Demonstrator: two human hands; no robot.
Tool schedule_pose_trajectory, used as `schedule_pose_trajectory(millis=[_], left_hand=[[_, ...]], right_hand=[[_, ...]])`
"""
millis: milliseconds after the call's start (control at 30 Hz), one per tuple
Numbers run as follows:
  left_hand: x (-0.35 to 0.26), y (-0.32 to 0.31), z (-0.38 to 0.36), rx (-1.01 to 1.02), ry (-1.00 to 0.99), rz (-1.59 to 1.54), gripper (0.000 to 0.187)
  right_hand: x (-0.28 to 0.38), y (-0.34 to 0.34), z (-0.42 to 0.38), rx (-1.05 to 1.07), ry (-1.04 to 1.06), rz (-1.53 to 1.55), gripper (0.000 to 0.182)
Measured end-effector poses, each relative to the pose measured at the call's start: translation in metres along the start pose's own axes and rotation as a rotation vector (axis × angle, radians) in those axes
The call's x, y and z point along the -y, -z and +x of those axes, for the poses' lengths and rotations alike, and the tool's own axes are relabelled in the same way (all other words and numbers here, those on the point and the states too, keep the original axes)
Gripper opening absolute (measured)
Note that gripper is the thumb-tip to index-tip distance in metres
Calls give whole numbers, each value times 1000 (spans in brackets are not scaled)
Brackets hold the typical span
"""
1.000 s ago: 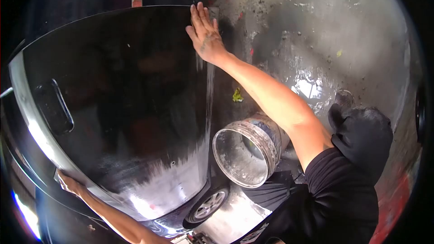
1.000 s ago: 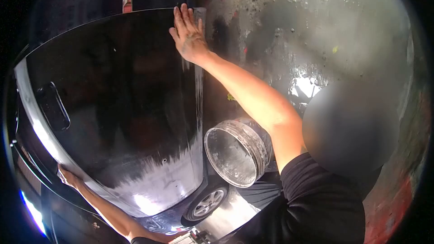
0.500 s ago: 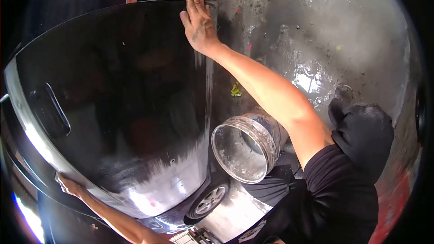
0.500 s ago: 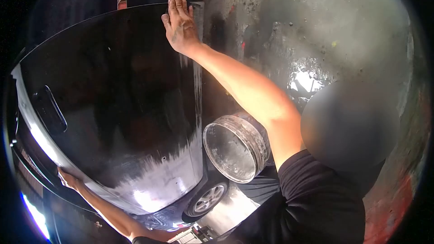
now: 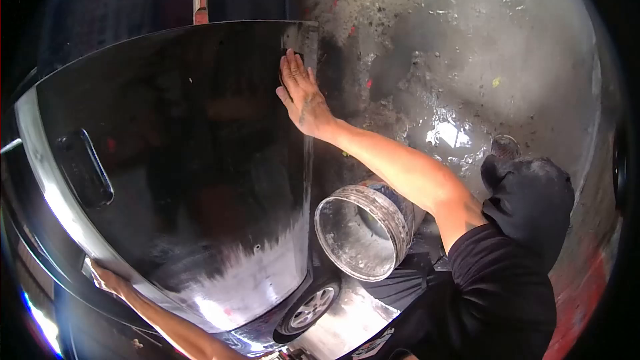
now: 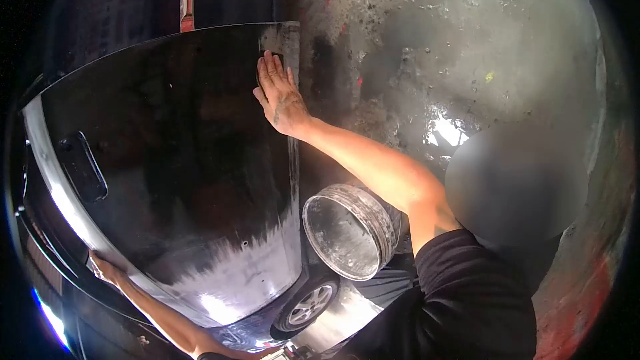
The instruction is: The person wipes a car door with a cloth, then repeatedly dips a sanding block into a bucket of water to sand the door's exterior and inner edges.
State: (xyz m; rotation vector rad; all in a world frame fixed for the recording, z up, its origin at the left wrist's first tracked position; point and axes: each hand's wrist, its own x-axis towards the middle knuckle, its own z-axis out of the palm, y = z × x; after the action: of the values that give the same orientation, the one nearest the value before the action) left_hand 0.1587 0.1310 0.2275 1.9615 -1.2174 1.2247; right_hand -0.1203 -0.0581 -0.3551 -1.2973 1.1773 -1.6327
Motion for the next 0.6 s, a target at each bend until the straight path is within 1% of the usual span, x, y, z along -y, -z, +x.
schedule_pose_trajectory(millis=[33, 100, 133, 233, 300, 333, 367, 433, 467, 500, 567, 600], left_hand=[[9, -5, 3, -1, 3, 0, 55], [24, 2, 15, -12, -126, 94, 55], [4, 1, 4, -9, -8, 18, 55], [18, -1, 17, -35, 19, 30, 55], [10, 0, 10, -29, 44, 14, 54], [6, -1, 8, -19, 56, 1, 54], [5, -5, 10, -18, 49, 1, 54], [14, 1, 12, -23, -28, 66, 54], [20, 1, 17, -26, -23, 82, 54], [15, -1, 15, -31, -24, 66, 54], [3, -1, 7, -55, 33, 59, 53], [6, -2, 4, -48, 42, 64, 53]], right_hand=[[1, -1, 2, -10, 15, -7, 65], [-9, 11, 39, -124, 13, 93, 63], [-14, 15, 59, -151, 5, 79, 61], [-6, 1, 49, -124, -18, 60, 61], [6, 1, 20, -12, -4, 69, 64], [1, 1, 23, -46, 3, 45, 63], [-8, -1, 35, -89, 11, 24, 62], [-26, 6, 70, -141, -62, 107, 60], [-27, 6, 75, -135, -68, 98, 59], [-22, 8, 68, -148, -59, 92, 59], [-3, -4, 36, -68, 23, 21, 59], [2, -4, 23, -80, 47, 50, 59]])
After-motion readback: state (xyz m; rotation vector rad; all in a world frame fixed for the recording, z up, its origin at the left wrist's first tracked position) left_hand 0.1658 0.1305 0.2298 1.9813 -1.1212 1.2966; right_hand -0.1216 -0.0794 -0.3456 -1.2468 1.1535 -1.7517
